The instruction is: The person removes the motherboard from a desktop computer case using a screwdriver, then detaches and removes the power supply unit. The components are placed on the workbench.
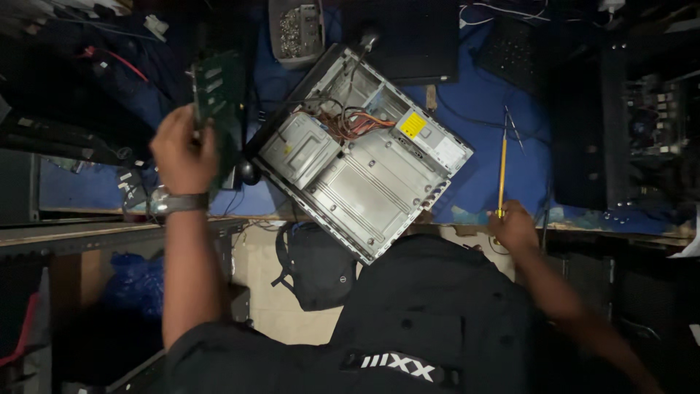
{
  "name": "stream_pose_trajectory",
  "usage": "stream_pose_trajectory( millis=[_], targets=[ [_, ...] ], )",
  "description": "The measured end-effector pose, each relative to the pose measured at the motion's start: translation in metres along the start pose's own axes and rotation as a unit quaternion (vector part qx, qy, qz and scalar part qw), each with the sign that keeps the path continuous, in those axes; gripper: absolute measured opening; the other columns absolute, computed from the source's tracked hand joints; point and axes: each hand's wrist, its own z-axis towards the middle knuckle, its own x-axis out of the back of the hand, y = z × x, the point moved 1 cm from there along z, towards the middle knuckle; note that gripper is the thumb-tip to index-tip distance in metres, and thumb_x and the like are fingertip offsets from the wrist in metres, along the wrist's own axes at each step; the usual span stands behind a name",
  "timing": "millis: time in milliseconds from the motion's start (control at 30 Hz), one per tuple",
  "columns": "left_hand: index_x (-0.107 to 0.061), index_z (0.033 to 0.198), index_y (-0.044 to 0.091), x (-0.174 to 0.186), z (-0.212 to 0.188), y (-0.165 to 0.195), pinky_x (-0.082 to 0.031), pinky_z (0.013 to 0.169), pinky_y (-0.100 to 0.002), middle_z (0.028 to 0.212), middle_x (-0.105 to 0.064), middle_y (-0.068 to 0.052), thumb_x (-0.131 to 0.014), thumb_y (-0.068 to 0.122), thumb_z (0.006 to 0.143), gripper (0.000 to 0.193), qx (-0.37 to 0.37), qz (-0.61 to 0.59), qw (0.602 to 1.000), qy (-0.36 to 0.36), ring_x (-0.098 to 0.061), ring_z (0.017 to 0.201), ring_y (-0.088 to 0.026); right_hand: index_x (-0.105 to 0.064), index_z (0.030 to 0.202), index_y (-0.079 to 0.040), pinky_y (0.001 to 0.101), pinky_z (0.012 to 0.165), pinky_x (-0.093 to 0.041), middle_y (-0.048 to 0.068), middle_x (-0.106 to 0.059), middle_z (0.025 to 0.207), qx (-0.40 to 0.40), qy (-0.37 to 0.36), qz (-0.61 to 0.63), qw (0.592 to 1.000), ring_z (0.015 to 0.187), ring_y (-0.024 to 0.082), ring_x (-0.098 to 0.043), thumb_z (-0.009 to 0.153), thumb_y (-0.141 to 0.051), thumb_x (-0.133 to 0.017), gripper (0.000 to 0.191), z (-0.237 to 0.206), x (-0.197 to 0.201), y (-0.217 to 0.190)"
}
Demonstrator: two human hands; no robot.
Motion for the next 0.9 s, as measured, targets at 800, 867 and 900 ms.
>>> stream_pose_trajectory(
  millis=[800, 867, 900],
  targets=[
    [-0.072, 0.123, 0.002, -0.083, -0.034, -0.125, -0.051, 0.092, -0.044, 0.125, -0.070, -0.011, -0.062, 0.006, 0.093, 0.032, -0.116, 0.264, 0.957, -0.012, -0.062, 0.104, -0.034, -0.061, 0.116, 0.000, 0.0480, 0.080, -0.056, 0.026, -0.070, 0.097, 0.033, 0.035, -0.022, 0.999, 0.090, 0.040, -0.071, 0.089, -0.035, -0.078, 0.047, 0.009, -0.031, 0.045],
    [-0.072, 0.124, 0.004, -0.099, -0.033, -0.135, -0.051, 0.094, -0.044, 0.126, -0.070, -0.009, -0.062, 0.008, 0.094, 0.032, -0.113, 0.273, 0.955, -0.003, -0.062, 0.107, -0.033, -0.061, 0.117, -0.001, 0.0471, 0.080, -0.057, 0.026, -0.071, 0.100, 0.021, 0.028, -0.010, 0.999, 0.092, 0.039, -0.071, 0.088, -0.036, -0.078, 0.048, 0.008, -0.028, 0.041],
    [-0.072, 0.125, 0.005, -0.105, -0.035, -0.138, -0.051, 0.094, -0.044, 0.126, -0.070, -0.008, -0.062, 0.009, 0.094, 0.032, -0.110, 0.277, 0.955, -0.001, -0.062, 0.108, -0.032, -0.061, 0.117, -0.002, 0.0467, 0.081, -0.057, 0.026, -0.071, 0.101, 0.013, 0.023, -0.005, 1.000, 0.092, 0.039, -0.072, 0.088, -0.037, -0.078, 0.049, 0.005, -0.026, 0.039]
  ],
)
